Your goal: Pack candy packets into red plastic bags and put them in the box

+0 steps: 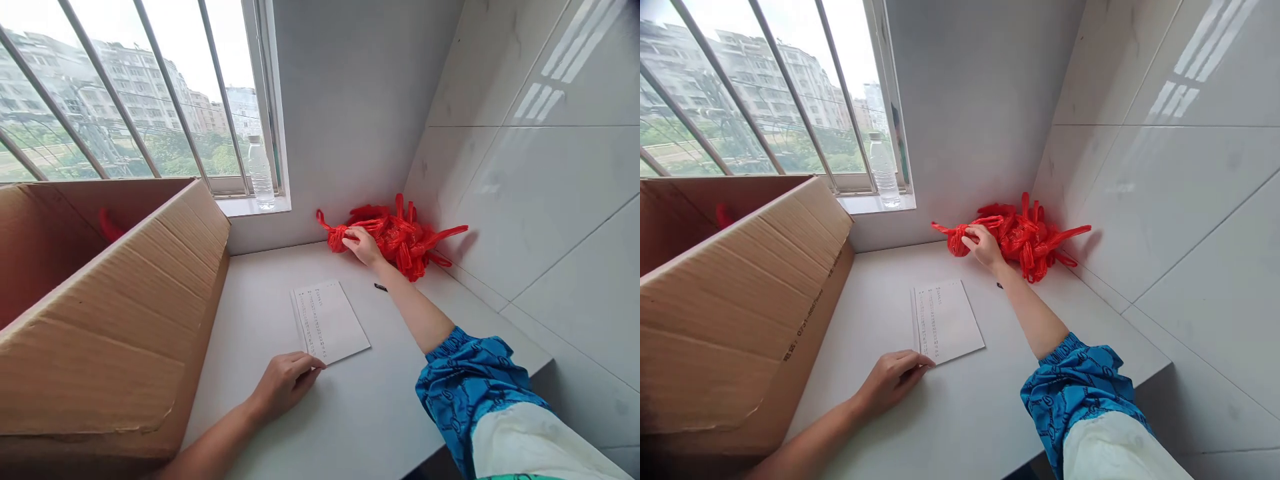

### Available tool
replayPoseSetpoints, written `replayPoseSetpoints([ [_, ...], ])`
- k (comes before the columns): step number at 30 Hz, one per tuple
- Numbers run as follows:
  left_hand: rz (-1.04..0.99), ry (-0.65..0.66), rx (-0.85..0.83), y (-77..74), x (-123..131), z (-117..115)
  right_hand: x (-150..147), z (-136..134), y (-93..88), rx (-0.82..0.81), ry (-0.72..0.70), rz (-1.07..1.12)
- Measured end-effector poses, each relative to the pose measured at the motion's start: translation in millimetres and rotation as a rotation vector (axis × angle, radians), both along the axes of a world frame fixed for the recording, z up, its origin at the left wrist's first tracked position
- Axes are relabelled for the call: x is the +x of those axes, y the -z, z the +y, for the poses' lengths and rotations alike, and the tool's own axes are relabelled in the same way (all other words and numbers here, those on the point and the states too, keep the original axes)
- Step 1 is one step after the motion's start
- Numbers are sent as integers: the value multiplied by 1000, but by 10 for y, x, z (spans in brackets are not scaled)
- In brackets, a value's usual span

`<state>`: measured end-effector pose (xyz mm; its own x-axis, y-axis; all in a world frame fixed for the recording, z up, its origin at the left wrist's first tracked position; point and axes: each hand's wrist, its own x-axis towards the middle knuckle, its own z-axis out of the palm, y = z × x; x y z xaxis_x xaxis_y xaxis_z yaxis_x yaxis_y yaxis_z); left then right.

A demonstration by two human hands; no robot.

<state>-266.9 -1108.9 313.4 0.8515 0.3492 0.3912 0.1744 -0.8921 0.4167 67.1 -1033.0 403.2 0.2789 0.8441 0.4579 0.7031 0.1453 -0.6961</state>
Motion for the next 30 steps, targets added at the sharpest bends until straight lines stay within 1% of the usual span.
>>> replayPoseSetpoints([
  [2, -37, -50, -110, -7, -4, 12, -89, -186, -25, 96, -87, 43],
  [4, -84, -141, -268, -1, -17, 50, -194, -394, 43, 163, -226, 118],
  [5, -119, -200, -353, 7, -27, 85, -249, -497, 108, 147, -297, 140],
  [7, -227, -337, -494, 28, -48, 181, -349, -684, 275, 35, -394, 118],
  [8, -298, -404, -544, 35, -55, 239, -392, -764, 361, -26, -403, 73],
  [10, -437, -522, -591, 23, -54, 349, -459, -897, 510, -94, -361, -25],
  [11, -485, -567, -587, 0, -40, 393, -487, -951, 565, -101, -321, -57],
  [13, -514, -610, -550, -81, 32, 443, -538, -1036, 635, -87, -233, -79],
  [15, -454, -572, -516, -187, 160, 442, -593, -1092, 673, -63, -165, -79],
  [16, -388, -527, -496, -237, 236, 429, -621, -1109, 690, -56, -144, -83],
  [18, -213, -436, -412, -308, 384, 398, -664, -1118, 730, -69, -152, -101],
  [20, -74, -406, -290, -324, 482, 383, -672, -1103, 776, -99, -178, -126],
  [22, -48, -436, -223, -296, 505, 398, -643, -1081, 807, -109, -183, -155],
  [23, -73, -456, -238, -277, 492, 415, -620, -1074, 811, -104, -179, -163],
  [24, -113, -480, -289, -259, 467, 436, -598, -1072, 804, -94, -175, -165],
  [25, -160, -502, -373, -248, 437, 457, -580, -1076, 789, -73, -171, -154],
  [27, -260, -508, -616, -245, 381, 494, -567, -1097, 739, 2, -145, -94],
  [29, -349, -441, -852, -258, 355, 510, -585, -1125, 685, 83, -82, -14],
  [30, -378, -390, -922, -262, 355, 509, -602, -1138, 665, 90, -57, 16],
])
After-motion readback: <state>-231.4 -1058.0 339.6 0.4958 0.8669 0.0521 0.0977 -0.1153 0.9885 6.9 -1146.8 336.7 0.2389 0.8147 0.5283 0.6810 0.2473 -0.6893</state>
